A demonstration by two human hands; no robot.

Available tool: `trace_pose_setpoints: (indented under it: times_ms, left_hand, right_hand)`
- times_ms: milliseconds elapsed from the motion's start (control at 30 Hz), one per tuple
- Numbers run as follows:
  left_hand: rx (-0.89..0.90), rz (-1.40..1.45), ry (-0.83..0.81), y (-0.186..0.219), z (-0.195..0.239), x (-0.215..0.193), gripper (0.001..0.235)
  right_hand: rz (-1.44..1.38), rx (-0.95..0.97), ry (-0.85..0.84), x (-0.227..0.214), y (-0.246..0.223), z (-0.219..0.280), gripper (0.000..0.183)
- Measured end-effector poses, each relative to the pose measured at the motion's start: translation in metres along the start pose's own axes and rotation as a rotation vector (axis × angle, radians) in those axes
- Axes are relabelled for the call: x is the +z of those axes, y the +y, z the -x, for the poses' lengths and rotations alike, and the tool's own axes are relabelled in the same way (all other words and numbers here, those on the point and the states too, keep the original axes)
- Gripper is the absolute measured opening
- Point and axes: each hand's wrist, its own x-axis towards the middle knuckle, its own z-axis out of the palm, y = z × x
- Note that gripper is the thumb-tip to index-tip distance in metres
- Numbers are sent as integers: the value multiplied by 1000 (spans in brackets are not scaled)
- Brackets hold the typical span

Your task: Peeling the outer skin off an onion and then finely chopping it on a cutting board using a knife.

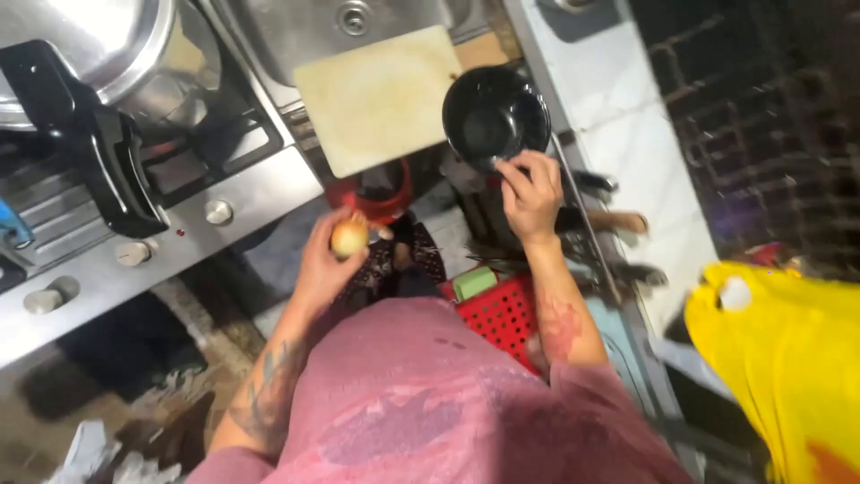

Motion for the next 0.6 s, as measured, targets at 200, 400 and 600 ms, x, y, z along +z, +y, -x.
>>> trace_pose_setpoints:
  times_ms: [200, 400, 600]
  left_hand:
    - [169, -373, 33, -25, -128, 41, 69]
    - [383, -648, -151, -33, -207, 67, 38]
    - [389, -903, -111, -53, -214, 66, 46]
  right_hand:
    - [-213, 22, -41, 127, 74, -65, 20]
    - [-270, 16, -283, 262, 115, -152, 26]
    - [-163, 164, -565, 366, 169, -182, 24]
